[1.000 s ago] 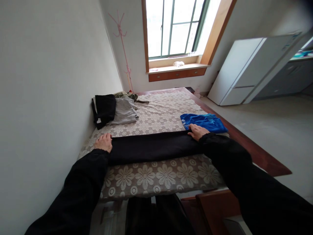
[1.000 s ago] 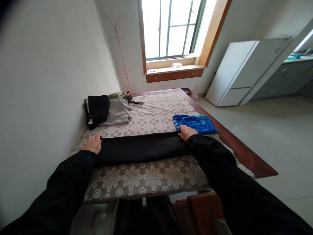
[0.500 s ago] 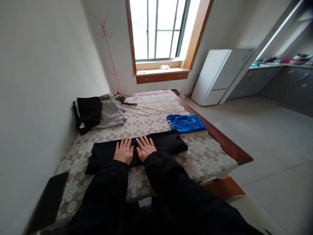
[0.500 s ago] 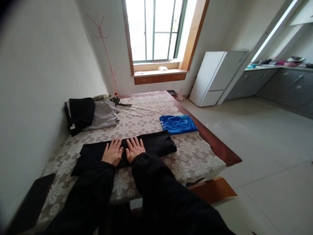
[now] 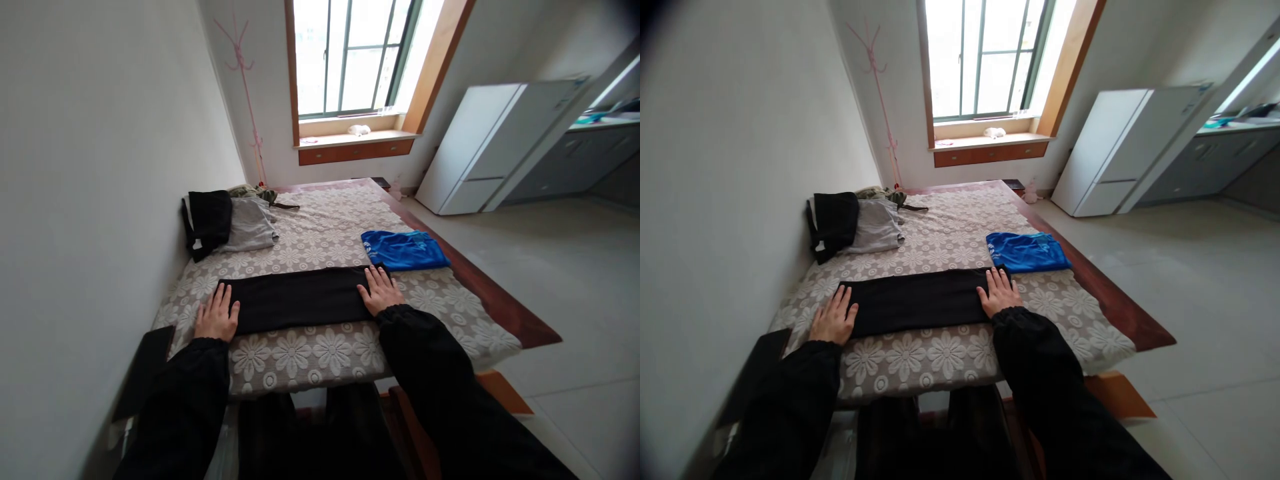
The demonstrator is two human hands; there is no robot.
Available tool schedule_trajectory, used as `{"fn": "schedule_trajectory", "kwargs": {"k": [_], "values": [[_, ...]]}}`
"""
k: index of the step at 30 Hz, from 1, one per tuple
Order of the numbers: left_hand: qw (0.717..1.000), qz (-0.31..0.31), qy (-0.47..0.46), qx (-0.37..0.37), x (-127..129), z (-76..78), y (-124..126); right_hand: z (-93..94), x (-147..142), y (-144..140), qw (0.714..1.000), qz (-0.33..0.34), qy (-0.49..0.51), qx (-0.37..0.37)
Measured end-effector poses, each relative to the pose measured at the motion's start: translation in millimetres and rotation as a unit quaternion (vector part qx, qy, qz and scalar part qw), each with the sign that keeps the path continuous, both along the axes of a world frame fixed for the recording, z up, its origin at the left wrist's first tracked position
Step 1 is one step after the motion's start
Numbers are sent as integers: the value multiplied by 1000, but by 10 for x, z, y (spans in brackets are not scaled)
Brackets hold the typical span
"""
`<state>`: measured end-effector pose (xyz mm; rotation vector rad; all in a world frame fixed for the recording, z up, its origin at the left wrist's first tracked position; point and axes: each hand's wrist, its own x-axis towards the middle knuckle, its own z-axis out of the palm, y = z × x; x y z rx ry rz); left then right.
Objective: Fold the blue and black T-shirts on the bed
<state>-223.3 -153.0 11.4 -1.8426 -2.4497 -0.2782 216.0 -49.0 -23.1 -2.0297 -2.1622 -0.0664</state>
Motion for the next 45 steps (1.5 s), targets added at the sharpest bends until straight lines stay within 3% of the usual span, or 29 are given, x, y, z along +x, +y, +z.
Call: {"fn": "schedule_trajectory", "kwargs": {"k": [5, 9, 12, 15, 18, 20, 22, 24, 27, 35, 38, 40, 43, 45], "values": [[997, 67, -32, 0, -216, -59, -152, -12, 311, 33, 1000, -5, 17, -21], [997, 72, -33, -6, -215, 44, -221, 107, 355, -22, 1000, -27, -1, -3], [999, 11, 2, 34, 70, 215, -146, 296, -111, -122, 999, 25, -13, 40], [993, -102, 13, 51, 626, 311, 97, 436, -938, -203, 987, 150, 26, 52], [986, -159, -8, 52, 1193, 200, 390, 413, -1603, -211, 977, 206, 58, 15], [984, -173, -28, 36, 1435, 47, 514, 303, -1762, -192, 977, 201, 69, -5], [983, -177, -42, 35, 1542, -97, 548, 164, -1720, -182, 980, 183, 77, -2], [981, -184, -47, 45, 1548, -184, 513, 53, -1583, -196, 982, 171, 81, 14], [979, -195, -44, 42, 1453, -197, 417, -5, -1385, -243, 982, 169, 76, 22], [988, -153, -7, 10, 948, -40, 190, 104, -872, -236, 992, 114, 51, 13], [989, -148, 9, -2, 822, -17, 49, 155, -847, -348, 993, 114, 41, 5], [989, -150, 17, -4, 794, -22, -68, 172, -984, -542, 983, 177, 41, 4], [990, -142, 22, 8, 770, -36, -220, 163, -1311, -933, 938, 342, 54, -3], [992, -127, 24, 16, 721, -30, -277, 154, -1477, -1145, 918, 392, 68, -10]]}}
